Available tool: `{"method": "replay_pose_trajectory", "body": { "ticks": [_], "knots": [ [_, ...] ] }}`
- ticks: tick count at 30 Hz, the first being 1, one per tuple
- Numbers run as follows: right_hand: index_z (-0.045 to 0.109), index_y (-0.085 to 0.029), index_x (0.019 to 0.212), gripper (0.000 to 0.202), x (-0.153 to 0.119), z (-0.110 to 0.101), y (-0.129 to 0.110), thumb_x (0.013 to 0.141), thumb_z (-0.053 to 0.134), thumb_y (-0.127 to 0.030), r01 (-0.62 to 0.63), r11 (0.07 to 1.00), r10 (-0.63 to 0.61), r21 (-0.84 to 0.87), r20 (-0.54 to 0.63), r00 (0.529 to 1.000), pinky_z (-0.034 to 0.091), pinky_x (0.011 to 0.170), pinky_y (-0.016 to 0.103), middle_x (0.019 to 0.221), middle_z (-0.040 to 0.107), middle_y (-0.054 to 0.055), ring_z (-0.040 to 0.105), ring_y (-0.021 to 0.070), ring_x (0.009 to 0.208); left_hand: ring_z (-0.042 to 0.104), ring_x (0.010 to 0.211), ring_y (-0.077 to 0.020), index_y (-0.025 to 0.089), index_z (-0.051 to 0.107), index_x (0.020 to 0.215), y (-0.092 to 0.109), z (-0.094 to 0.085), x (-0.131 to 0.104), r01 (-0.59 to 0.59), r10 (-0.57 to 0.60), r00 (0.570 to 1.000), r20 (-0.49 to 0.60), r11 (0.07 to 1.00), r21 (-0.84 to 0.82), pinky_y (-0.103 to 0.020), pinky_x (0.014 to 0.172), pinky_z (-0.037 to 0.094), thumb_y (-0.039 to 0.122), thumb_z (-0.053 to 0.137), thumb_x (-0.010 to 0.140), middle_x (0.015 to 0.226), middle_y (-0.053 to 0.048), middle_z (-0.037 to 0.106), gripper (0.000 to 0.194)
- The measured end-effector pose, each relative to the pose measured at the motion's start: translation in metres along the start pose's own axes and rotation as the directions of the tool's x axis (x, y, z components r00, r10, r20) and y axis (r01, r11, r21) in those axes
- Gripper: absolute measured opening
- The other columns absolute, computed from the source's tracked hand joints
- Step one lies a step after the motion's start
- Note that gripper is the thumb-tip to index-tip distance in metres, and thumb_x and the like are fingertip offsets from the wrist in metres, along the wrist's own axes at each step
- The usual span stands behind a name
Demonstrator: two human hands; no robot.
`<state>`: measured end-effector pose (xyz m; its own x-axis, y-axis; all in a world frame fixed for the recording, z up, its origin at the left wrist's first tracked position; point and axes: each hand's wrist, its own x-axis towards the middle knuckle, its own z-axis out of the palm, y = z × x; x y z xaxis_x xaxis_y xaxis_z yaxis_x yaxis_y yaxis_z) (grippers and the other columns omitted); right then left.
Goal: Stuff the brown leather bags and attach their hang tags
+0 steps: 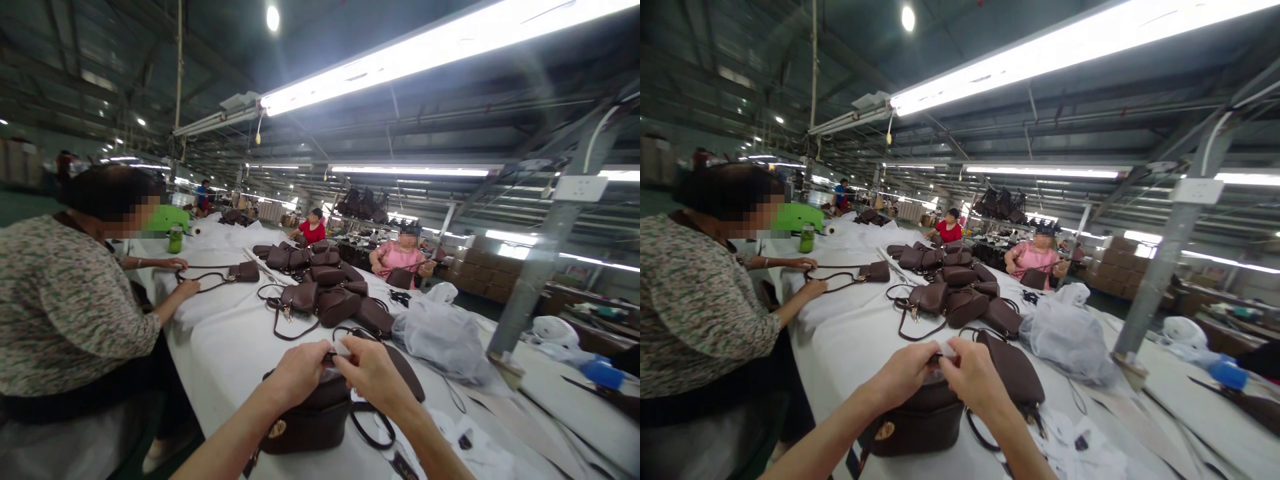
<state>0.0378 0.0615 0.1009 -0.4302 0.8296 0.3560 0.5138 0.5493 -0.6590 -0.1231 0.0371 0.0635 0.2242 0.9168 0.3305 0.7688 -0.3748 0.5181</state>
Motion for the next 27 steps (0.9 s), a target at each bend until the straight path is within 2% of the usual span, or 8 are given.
{"method": "replay_pose_trajectory", "body": {
  "ticks": [3, 6, 9, 13, 15, 17, 22, 27],
  "knots": [
    [0.04, -0.021, 0.053, 0.028, 0.002, -0.002, -0.001, 0.075, 0.058, -0.026, 0.066, 0.995, -0.073, -0.081, -0.079, 0.994, 0.031, 0.042, 0.021, 0.043, 0.044, -0.006, 0.046, 0.0099, 0.038, 0.059, 0.083, -0.0202, 0.02, 0.059, 0.098, 0.0, -0.004, -0.002, -0.076, 0.083, 0.996, 0.025, 0.978, -0.194, -0.026, 0.072, 0.042, 0.029, 0.05, 0.087, 0.092, -0.004, 0.067, 0.017],
    [0.051, -0.022, 0.065, 0.022, 0.003, 0.0, 0.003, 0.082, 0.056, -0.034, 0.061, 0.995, -0.058, 0.077, -0.034, 0.998, 0.032, 0.039, 0.02, 0.045, 0.05, -0.006, 0.045, 0.0101, 0.036, 0.053, 0.072, -0.0146, 0.018, 0.06, 0.095, 0.0, -0.008, -0.002, -0.107, 0.126, 0.992, 0.014, 0.891, -0.442, -0.023, 0.068, 0.041, 0.039, 0.036, 0.094, 0.082, -0.001, 0.062, 0.032],
    [0.058, -0.022, 0.074, 0.023, 0.004, 0.008, 0.005, 0.084, 0.058, -0.043, 0.075, 0.97, -0.075, 0.233, -0.01, 0.997, 0.036, 0.038, 0.02, 0.047, 0.054, -0.005, 0.048, 0.0109, 0.037, 0.049, 0.068, -0.0126, 0.016, 0.06, 0.082, -0.001, -0.006, 0.001, -0.127, 0.161, 0.987, 0.011, 0.82, -0.558, -0.021, 0.068, 0.039, 0.045, 0.03, 0.096, 0.076, -0.001, 0.059, 0.045],
    [0.061, -0.021, 0.078, 0.03, 0.006, 0.018, 0.005, 0.081, 0.062, -0.051, 0.101, 0.914, -0.081, 0.394, -0.067, 0.994, 0.049, 0.048, 0.025, 0.054, 0.059, -0.002, 0.057, 0.0144, 0.046, 0.048, 0.067, -0.0124, 0.016, 0.055, 0.068, -0.006, 0.001, 0.007, -0.133, 0.12, 0.991, -0.062, 0.797, -0.589, -0.021, 0.067, 0.039, 0.047, 0.035, 0.094, 0.07, 0.0, 0.057, 0.044],
    [0.06, -0.021, 0.088, 0.036, 0.007, 0.019, 0.005, 0.078, 0.063, -0.056, 0.055, 0.853, -0.026, 0.52, -0.064, 0.998, 0.053, 0.05, 0.027, 0.064, 0.063, 0.0, 0.061, 0.0156, 0.052, 0.05, 0.068, -0.0133, 0.016, 0.055, 0.069, -0.009, 0.003, 0.009, -0.109, 0.052, 0.992, -0.111, 0.796, -0.596, -0.022, 0.068, 0.039, 0.044, 0.037, 0.093, 0.071, -0.001, 0.059, 0.042],
    [0.056, -0.021, 0.089, 0.041, 0.007, 0.016, 0.006, 0.074, 0.067, -0.058, -0.013, 0.794, 0.041, 0.608, -0.032, 0.999, 0.053, 0.048, 0.026, 0.069, 0.064, 0.0, 0.061, 0.0147, 0.053, 0.053, 0.07, -0.0147, 0.015, 0.057, 0.07, -0.012, 0.002, 0.01, -0.081, 0.004, 0.992, -0.126, 0.786, -0.613, -0.023, 0.07, 0.041, 0.042, 0.037, 0.093, 0.071, -0.002, 0.061, 0.04],
    [0.054, -0.019, 0.072, 0.04, 0.006, 0.008, 0.005, 0.068, 0.07, -0.055, -0.206, 0.81, 0.16, 0.549, 0.13, 0.978, 0.045, 0.034, 0.019, 0.057, 0.06, -0.003, 0.055, 0.0102, 0.041, 0.056, 0.073, -0.0161, 0.016, 0.06, 0.074, -0.01, 0.0, 0.008, -0.1, 0.048, 0.994, -0.1, 0.787, -0.609, -0.024, 0.073, 0.043, 0.035, 0.039, 0.091, 0.074, -0.002, 0.064, 0.033],
    [0.053, -0.018, 0.067, 0.034, 0.006, 0.012, 0.005, 0.068, 0.066, -0.049, -0.282, 0.824, 0.228, 0.492, 0.167, 0.959, 0.039, 0.029, 0.016, 0.052, 0.06, -0.003, 0.051, 0.0086, 0.036, 0.055, 0.07, -0.0154, 0.017, 0.06, 0.073, -0.008, 0.003, 0.007, -0.131, 0.076, 0.989, -0.129, 0.859, -0.495, -0.023, 0.07, 0.043, 0.029, 0.038, 0.091, 0.073, -0.002, 0.063, 0.03]
  ]
}}
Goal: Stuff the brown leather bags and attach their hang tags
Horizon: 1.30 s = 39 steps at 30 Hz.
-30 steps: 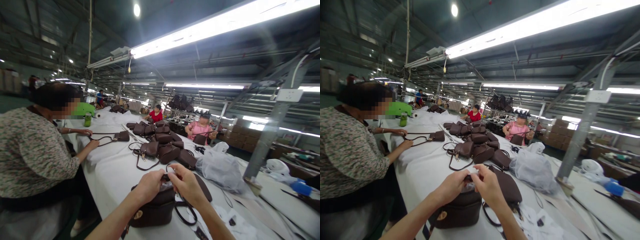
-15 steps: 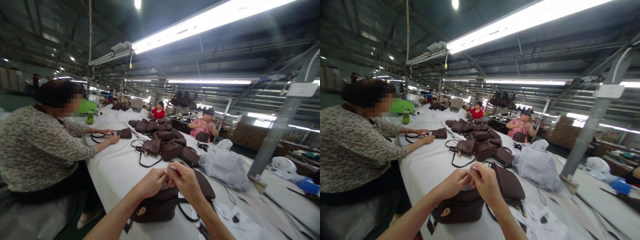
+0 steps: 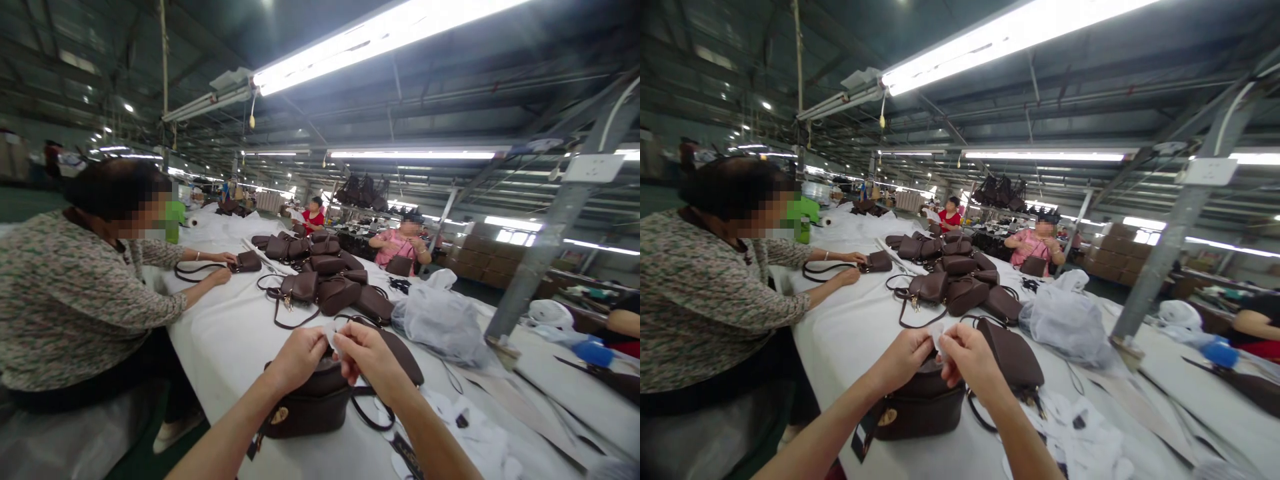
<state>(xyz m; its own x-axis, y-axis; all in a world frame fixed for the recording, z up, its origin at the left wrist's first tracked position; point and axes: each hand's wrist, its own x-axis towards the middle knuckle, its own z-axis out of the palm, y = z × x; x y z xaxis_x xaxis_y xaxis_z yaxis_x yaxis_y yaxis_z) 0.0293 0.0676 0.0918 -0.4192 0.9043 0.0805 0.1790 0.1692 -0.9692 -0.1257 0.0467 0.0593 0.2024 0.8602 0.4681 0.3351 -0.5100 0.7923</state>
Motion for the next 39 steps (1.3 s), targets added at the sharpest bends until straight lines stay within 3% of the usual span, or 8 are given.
{"method": "replay_pose_trajectory", "body": {
  "ticks": [13, 17, 22, 28, 31, 35, 37, 39],
  "knots": [
    [0.055, -0.017, 0.068, 0.037, -0.002, 0.002, 0.008, 0.067, 0.071, -0.05, -0.037, 0.985, 0.034, 0.171, 0.017, 0.999, 0.037, 0.033, 0.015, 0.053, 0.058, -0.003, 0.047, 0.0057, 0.038, 0.058, 0.071, -0.0166, 0.02, 0.062, 0.079, 0.001, 0.006, -0.003, 0.004, 0.003, 1.0, -0.024, 0.959, 0.283, -0.024, 0.069, 0.041, 0.025, 0.037, 0.092, 0.077, -0.002, 0.066, 0.028],
    [0.054, -0.019, 0.09, 0.046, 0.0, 0.004, 0.017, 0.065, 0.076, -0.051, 0.037, 0.97, -0.027, 0.239, -0.046, 0.999, 0.045, 0.038, 0.018, 0.058, 0.061, -0.004, 0.055, 0.0095, 0.043, 0.058, 0.07, -0.015, 0.02, 0.06, 0.078, -0.001, 0.004, -0.005, -0.014, 0.006, 1.0, 0.023, 0.945, 0.326, -0.022, 0.066, 0.04, 0.023, 0.039, 0.092, 0.076, -0.001, 0.066, 0.026],
    [0.055, -0.016, 0.099, 0.045, 0.002, 0.0, 0.009, 0.08, 0.059, -0.056, -0.102, 0.95, 0.087, 0.296, 0.063, 0.994, 0.048, 0.04, 0.02, 0.061, 0.062, 0.0, 0.06, 0.012, 0.046, 0.059, 0.07, -0.0153, 0.02, 0.062, 0.078, 0.0, -0.001, -0.003, -0.056, 0.024, 0.996, 0.082, 0.91, 0.411, -0.022, 0.067, 0.04, 0.021, 0.04, 0.091, 0.076, -0.001, 0.066, 0.025],
    [0.059, -0.019, 0.087, 0.031, 0.007, -0.014, -0.011, 0.078, 0.06, -0.048, 0.059, 0.989, -0.034, -0.135, 0.183, 0.983, 0.047, 0.042, 0.022, 0.057, 0.057, -0.004, 0.057, 0.0123, 0.046, 0.062, 0.075, -0.0159, 0.02, 0.065, 0.083, 0.005, -0.011, 0.0, -0.038, -0.013, 0.992, 0.127, 0.921, 0.387, -0.022, 0.07, 0.042, 0.016, 0.04, 0.088, 0.081, -0.001, 0.07, 0.026],
    [0.06, -0.02, 0.08, 0.015, 0.008, -0.017, -0.017, 0.082, 0.055, -0.035, 0.323, 0.837, -0.241, -0.442, 0.233, 0.942, 0.044, 0.049, 0.023, 0.062, 0.056, -0.002, 0.054, 0.0121, 0.051, 0.062, 0.08, -0.0163, 0.02, 0.066, 0.092, 0.003, -0.015, 0.001, -0.061, 0.01, 0.989, 0.15, 0.938, 0.342, -0.023, 0.075, 0.043, 0.016, 0.041, 0.087, 0.087, -0.001, 0.07, 0.027],
    [0.057, -0.02, 0.075, 0.014, 0.007, -0.006, -0.029, 0.085, 0.048, -0.02, 0.583, 0.461, -0.55, -0.67, 0.299, 0.779, 0.042, 0.067, 0.025, 0.085, 0.059, 0.003, 0.055, 0.0146, 0.073, 0.054, 0.064, -0.0148, 0.015, 0.064, 0.073, 0.004, -0.016, 0.004, 0.061, -0.13, 0.966, 0.223, 0.954, 0.294, -0.023, 0.064, 0.041, 0.014, 0.043, 0.081, 0.065, 0.0, 0.061, 0.023],
    [0.055, -0.021, 0.075, 0.015, 0.011, 0.0, -0.034, 0.087, 0.045, -0.019, 0.582, 0.431, -0.615, -0.69, 0.247, 0.748, 0.04, 0.067, 0.025, 0.08, 0.058, 0.002, 0.054, 0.0153, 0.072, 0.047, 0.053, -0.0126, 0.014, 0.059, 0.063, 0.008, -0.019, 0.007, 0.127, -0.203, 0.937, 0.283, 0.956, 0.264, -0.023, 0.055, 0.038, 0.015, 0.041, 0.08, 0.055, 0.001, 0.052, 0.025],
    [0.052, -0.021, 0.075, 0.014, 0.017, 0.002, -0.036, 0.087, 0.044, -0.022, 0.541, 0.506, -0.64, -0.671, 0.128, 0.758, 0.039, 0.063, 0.025, 0.071, 0.056, 0.0, 0.053, 0.015, 0.066, 0.045, 0.051, -0.0118, 0.014, 0.061, 0.076, 0.012, -0.027, 0.009, 0.142, -0.207, 0.928, 0.309, 0.965, 0.219, -0.022, 0.051, 0.036, 0.02, 0.035, 0.085, 0.059, 0.001, 0.053, 0.028]
  ]
}}
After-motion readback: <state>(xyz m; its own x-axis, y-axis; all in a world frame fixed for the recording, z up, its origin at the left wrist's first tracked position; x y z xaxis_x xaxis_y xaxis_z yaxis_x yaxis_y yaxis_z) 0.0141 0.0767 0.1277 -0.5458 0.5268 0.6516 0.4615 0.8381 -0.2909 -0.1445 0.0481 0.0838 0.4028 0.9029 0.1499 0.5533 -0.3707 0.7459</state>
